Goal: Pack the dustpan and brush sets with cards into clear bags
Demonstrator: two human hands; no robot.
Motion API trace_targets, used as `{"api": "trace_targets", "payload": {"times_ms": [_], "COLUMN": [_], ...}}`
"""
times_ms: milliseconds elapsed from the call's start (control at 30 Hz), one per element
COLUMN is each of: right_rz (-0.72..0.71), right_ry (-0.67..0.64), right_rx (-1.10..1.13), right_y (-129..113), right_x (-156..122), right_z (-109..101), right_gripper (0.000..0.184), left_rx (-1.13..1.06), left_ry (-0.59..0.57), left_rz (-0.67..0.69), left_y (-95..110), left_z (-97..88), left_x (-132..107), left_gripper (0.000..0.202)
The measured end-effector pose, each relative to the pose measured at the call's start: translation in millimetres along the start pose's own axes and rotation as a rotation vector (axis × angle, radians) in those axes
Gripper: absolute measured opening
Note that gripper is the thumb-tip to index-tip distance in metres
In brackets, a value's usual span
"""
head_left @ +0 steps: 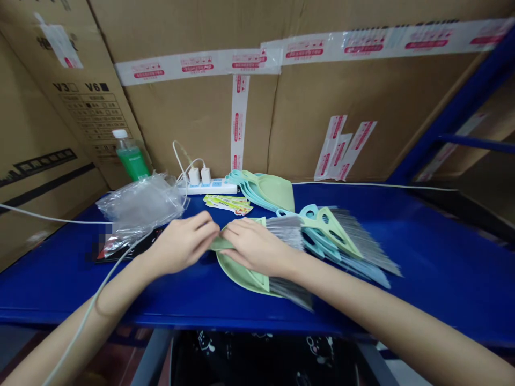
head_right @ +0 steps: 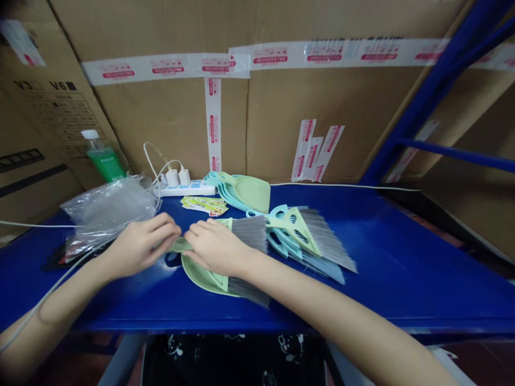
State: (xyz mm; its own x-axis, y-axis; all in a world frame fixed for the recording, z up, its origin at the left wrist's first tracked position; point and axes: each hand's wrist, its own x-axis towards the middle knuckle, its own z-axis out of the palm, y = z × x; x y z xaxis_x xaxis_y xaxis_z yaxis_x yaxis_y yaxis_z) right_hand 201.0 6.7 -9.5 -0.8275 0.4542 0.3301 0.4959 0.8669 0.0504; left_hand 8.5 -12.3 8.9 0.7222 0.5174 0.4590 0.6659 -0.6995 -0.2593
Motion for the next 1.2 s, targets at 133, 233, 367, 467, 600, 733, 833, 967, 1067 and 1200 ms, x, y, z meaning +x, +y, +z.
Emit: {"api": "trace_targets", "payload": {"times_ms": [133,233,367,467,600,733,833,967,1067,1200], "right_rz": [0.052,0.111,0.158,0.174,0.15,0.226,0.294,0.295,0.307,0.338], "right_ry": [-0.002,0.003,0.032,0.066,0.08,0.001,-0.098,-0.205,-0.231,-0.223], "right_rx": [0.063,0.101,0.165,0.21,0.184,-0.024,-0.164,-0.157,-0.124,-0.172], "right_y": [-5.5,-5.7,-4.1,-3.9,0.7,24.1,50.5,74.2,77.2,73.0], "right_x": [8.7,13.9,17.2,16.3,8.4,-11.0,-29.3,-45.4,-48.7,-48.2], "right_z": [9.6,16.2,23.8,24.8,9.8,-15.8,-25.9,-22.6,-17.5,-15.4], "right_gripper": [0.025,0.025,0.021,0.02,0.023,0.026,0.021,0.015,0.019,0.019], "left_rx": [0.044,0.006,-0.275,-0.398,-0.519,-0.638,-0.748,-0.87,-0.952,-1.017], "left_ry": [-0.11,-0.268,-0.404,-0.366,-0.341,-0.346,-0.341,-0.352,-0.388,-0.41], "left_rz": [-0.206,-0.263,-0.352,-0.402,-0.396,-0.422,-0.457,-0.495,-0.54,-0.577], "left_y": [-9.7,-11.7,-14.3,-15.3,-15.8,-16.2,-16.4,-15.8,-14.7,-13.7], "left_z": [1.5,7.9,16.1,22.6,29.0,28.7,26.8,24.7,24.3,25.2], "left_x": [4.1,3.3,0.2,-2.1,-3.0,-1.8,-1.3,-1.4,-1.7,-1.8], "left_gripper": [0.037,0.038,0.042,0.042,0.041,0.04,0.038,0.035,0.033,0.034]}}
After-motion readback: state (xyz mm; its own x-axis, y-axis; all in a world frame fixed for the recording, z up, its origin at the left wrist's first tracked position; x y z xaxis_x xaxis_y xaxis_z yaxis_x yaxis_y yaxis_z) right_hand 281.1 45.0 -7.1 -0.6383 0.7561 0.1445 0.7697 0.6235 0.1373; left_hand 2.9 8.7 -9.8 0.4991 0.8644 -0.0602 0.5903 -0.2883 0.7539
